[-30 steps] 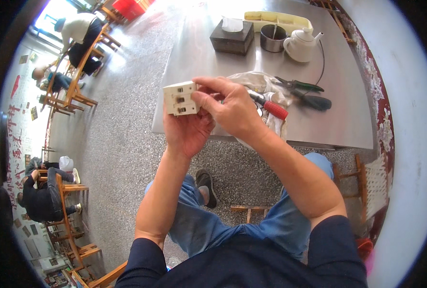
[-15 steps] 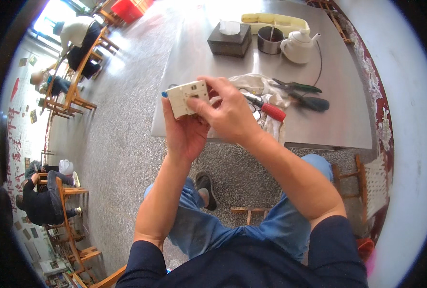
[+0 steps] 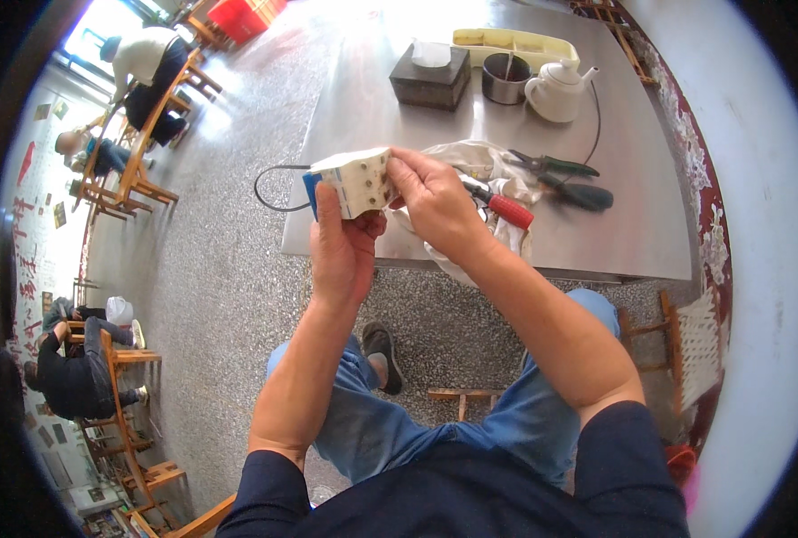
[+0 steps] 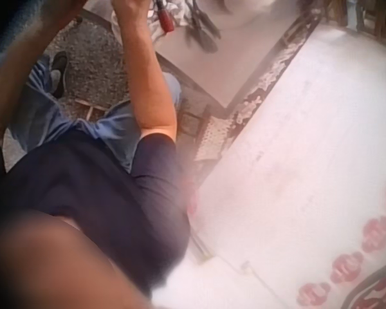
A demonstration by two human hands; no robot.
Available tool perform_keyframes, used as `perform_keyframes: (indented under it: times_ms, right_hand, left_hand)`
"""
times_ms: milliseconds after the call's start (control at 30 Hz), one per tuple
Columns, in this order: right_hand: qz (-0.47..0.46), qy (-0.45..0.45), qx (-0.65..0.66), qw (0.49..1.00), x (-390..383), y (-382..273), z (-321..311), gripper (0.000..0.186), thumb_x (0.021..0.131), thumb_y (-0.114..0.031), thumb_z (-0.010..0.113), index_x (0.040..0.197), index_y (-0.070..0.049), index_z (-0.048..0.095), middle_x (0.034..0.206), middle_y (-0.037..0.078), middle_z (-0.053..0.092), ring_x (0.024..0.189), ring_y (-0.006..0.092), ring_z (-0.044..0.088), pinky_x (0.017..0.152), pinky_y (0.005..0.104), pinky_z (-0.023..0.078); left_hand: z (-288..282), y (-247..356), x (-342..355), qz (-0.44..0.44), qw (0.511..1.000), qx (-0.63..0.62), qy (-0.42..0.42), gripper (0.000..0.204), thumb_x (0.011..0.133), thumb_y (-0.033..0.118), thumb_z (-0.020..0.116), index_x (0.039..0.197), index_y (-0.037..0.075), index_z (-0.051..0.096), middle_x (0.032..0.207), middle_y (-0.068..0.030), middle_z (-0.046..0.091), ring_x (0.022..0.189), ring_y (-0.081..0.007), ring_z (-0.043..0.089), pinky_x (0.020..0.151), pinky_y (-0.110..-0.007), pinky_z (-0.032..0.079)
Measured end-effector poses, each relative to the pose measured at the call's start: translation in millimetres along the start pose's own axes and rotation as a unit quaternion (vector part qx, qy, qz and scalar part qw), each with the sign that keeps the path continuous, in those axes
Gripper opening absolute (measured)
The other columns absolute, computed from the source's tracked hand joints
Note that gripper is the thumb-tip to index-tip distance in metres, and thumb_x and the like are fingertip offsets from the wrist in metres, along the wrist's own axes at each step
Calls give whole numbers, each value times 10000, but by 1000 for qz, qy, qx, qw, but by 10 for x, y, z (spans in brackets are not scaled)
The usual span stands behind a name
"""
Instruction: The person uses a screwdriver to adjust a white power strip, then uses pliers to strip and twist the ends of a black electrical cord. The person repeatedly handles the cord ends and tools on a metal table.
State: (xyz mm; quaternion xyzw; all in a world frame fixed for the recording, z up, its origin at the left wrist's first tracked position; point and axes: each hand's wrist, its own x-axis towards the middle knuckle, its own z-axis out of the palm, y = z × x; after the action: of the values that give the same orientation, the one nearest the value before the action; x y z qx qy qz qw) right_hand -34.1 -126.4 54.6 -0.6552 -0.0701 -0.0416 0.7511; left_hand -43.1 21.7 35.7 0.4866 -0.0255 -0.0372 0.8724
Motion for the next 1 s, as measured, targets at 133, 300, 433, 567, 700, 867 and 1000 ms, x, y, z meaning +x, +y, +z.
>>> perform_keyframes:
  times_ms: [133,300,433,567,700,867,1000]
  right_hand:
    - [-63,-15,-51,997,7,79,-18,372,1076,-241,519,1298,34,638,993,63,702,874,118,638,775,279,539]
    - [-38,-26,-26,999,9,113,-12,382,1070,-247,528,1307,33,635,1018,73,705,894,123,642,785,281,542]
    - [-3,-36,4,999,13,96,-10,393,1065,-245,536,1323,38,625,1037,83,705,910,125,641,793,285,543]
    - [30,-28,29,999,12,51,9,390,1061,-233,543,1332,37,620,1047,88,705,924,128,641,798,287,544]
    - [14,-36,6,999,15,54,1,376,1048,-204,561,1334,33,621,1071,90,705,934,126,640,800,287,542]
    - [12,-41,-3,999,-4,48,-29,371,1029,-173,578,1336,30,622,1117,97,703,942,128,639,810,286,538]
    - [6,-48,-7,999,2,58,-35,383,1013,-187,597,1328,28,627,1143,108,699,960,138,640,823,290,533]
  left_hand:
    - [16,-1,9,21,1000,3,4,576,995,568,582,1189,26,578,985,-56,659,780,-118,577,696,-269,479]
    - [-14,-22,18,25,999,17,11,545,1000,555,585,1170,37,576,985,-56,659,784,-115,575,698,-266,476]
    - [-27,-2,19,22,1000,10,9,530,1003,552,581,1166,47,584,977,-49,660,789,-110,574,700,-264,467]
    - [-29,15,16,25,999,19,9,531,998,558,587,1151,50,601,973,-44,661,790,-106,573,699,-264,461]
    - [-27,24,15,21,999,20,17,531,991,553,603,1131,41,618,963,-46,667,779,-103,572,696,-261,461]
    - [-33,12,17,16,1000,17,20,527,990,541,614,1112,29,629,953,-50,675,771,-100,580,693,-258,463]
    - [-7,60,11,20,999,19,25,525,993,540,610,1105,28,641,933,-43,682,755,-95,589,687,-253,468]
